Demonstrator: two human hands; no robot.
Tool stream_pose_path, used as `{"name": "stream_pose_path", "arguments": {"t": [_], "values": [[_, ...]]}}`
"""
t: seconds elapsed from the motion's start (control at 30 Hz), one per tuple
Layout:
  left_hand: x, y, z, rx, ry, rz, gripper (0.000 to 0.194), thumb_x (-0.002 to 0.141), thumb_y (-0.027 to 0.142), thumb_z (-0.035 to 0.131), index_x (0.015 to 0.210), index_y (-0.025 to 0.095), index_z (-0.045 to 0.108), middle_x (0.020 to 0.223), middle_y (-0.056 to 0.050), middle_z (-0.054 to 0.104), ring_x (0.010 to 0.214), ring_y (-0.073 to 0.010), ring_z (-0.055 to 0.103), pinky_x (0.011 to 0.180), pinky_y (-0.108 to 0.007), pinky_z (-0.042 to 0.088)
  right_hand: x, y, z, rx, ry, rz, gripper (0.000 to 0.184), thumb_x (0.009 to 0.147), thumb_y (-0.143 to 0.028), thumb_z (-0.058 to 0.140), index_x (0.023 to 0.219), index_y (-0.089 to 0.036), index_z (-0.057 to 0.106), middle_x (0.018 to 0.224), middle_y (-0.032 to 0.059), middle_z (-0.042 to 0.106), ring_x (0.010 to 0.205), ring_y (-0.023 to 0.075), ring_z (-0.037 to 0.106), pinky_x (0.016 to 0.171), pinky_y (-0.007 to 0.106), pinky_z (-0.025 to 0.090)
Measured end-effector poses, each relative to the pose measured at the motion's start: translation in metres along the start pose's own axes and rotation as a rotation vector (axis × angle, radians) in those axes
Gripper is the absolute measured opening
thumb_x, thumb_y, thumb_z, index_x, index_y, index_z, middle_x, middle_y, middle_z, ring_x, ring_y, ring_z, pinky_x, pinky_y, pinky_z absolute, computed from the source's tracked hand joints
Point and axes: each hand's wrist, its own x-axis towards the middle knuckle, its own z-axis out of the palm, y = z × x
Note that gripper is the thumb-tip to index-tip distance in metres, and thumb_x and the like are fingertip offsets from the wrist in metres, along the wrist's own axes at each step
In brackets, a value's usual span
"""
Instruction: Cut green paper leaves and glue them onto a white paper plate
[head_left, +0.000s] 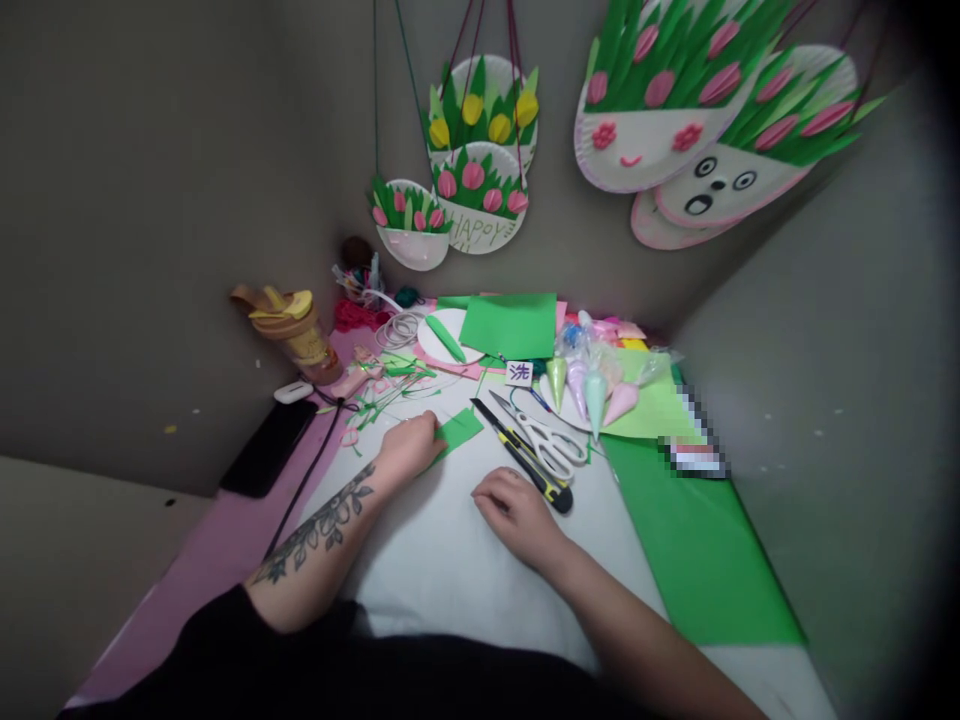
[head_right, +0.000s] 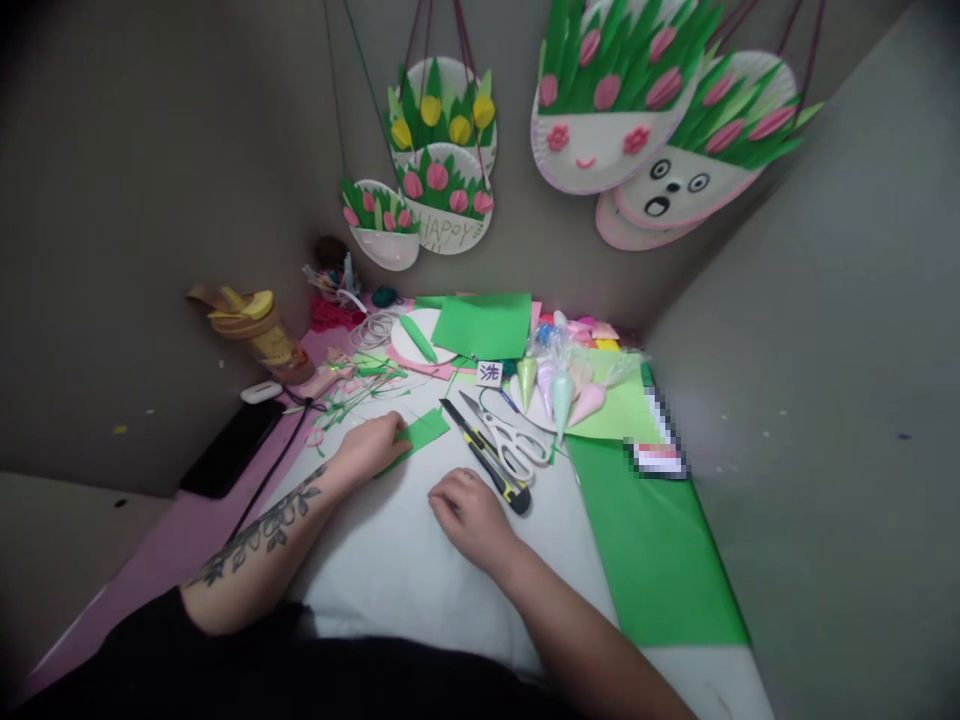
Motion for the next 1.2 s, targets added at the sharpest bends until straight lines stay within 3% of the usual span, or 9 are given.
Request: {"name": "stream_pose_path", "arguments": {"t": [0.17,0.27,0.43,0.6,0.77,0.87,0.97,1.13,1.2], "values": [[-0.001,-0.001,0.005,-0.042,0.092,0.063,0.017,0.073,0.027,0.061,0.088,0.019,0.061,0.098,-0.012,0.064,0.095,-0.0267,0.059,0.077,-0.033,0.042,0.000,0.001,-0.001,-0.006,0.006,0.015,0.016,0.086,-0.014,0.053,0.081,-0.022,0.066,0.079,0.0041,0.065,0.081,0.0189,0.060,0.076,0.033,0.048],[-0.003,0.001,0.011,-0.325,0.112,0.151,0.012,0.070,0.023,0.060,0.081,0.019,0.059,0.080,-0.004,0.061,0.077,-0.0194,0.057,0.069,-0.029,0.043,0.000,0.001,0.000,-0.004,0.008,0.023,0.016,0.086,-0.015,0.054,0.081,-0.021,0.067,0.080,0.0043,0.065,0.081,0.0189,0.060,0.076,0.033,0.049],[-0.006,0.003,0.008,-1.002,-0.202,0.216,0.030,0.069,0.031,0.063,0.096,0.017,0.063,0.062,0.003,0.057,0.049,-0.0105,0.048,0.049,-0.021,0.034,-0.002,0.003,0.000,-0.027,0.064,0.012,0.016,0.087,-0.019,0.052,0.082,-0.022,0.067,0.080,0.0049,0.064,0.080,0.0197,0.061,0.075,0.034,0.049],[0.000,-0.018,0.003,-0.586,-0.012,0.220,0.027,0.066,0.016,0.059,0.090,0.020,0.071,0.070,-0.002,0.068,0.066,-0.0168,0.059,0.065,-0.025,0.043,-0.003,0.003,0.002,-0.142,0.171,-0.095,0.016,0.088,-0.016,0.051,0.092,-0.022,0.066,0.088,0.0067,0.064,0.088,0.0211,0.059,0.081,0.036,0.049],[0.014,-0.036,0.003,-0.346,-0.119,0.325,0.033,0.070,0.012,0.049,0.090,0.021,0.073,0.089,-0.005,0.073,0.084,-0.0208,0.063,0.078,-0.028,0.045,0.017,-0.004,0.021,-0.579,0.023,-0.126,0.020,0.085,-0.019,0.060,0.104,-0.021,0.064,0.106,0.0112,0.063,0.098,0.0274,0.051,0.083,0.041,0.043],[0.025,-0.043,0.000,-0.326,-0.148,0.361,0.032,0.071,0.012,0.048,0.089,0.020,0.072,0.083,-0.004,0.073,0.079,-0.0200,0.064,0.074,-0.027,0.045,0.036,-0.003,0.037,-0.763,-0.076,-0.137,0.006,0.087,-0.018,0.060,0.088,-0.021,0.065,0.096,0.0092,0.065,0.090,0.0259,0.050,0.075,0.037,0.039],[0.029,-0.050,-0.003,-0.298,-0.140,0.383,0.030,0.075,0.012,0.047,0.090,0.020,0.072,0.085,-0.005,0.072,0.081,-0.0204,0.063,0.076,-0.027,0.045,0.050,0.003,0.046,-0.863,-0.076,-0.167,0.016,0.090,-0.015,0.054,0.079,-0.020,0.063,0.087,0.0082,0.065,0.083,0.0239,0.048,0.071,0.036,0.034],[0.009,-0.048,-0.006,-0.093,0.125,0.509,0.023,0.088,0.023,0.047,0.096,0.018,0.067,0.097,-0.009,0.068,0.098,-0.0224,0.058,0.089,-0.033,0.042,0.056,0.010,0.046,-0.919,-0.072,-0.178,0.016,0.091,-0.013,0.053,0.078,-0.017,0.062,0.085,0.0075,0.065,0.082,0.0232,0.049,0.070,0.036,0.032],[-0.004,-0.045,-0.004,0.056,0.118,0.611,0.019,0.088,0.029,0.051,0.092,0.017,0.066,0.091,-0.008,0.066,0.092,-0.0223,0.058,0.082,-0.033,0.045,0.056,0.010,0.044,-0.916,-0.085,-0.156,0.015,0.091,-0.014,0.053,0.079,-0.017,0.062,0.084,0.0071,0.065,0.084,0.0230,0.050,0.071,0.035,0.032]]}}
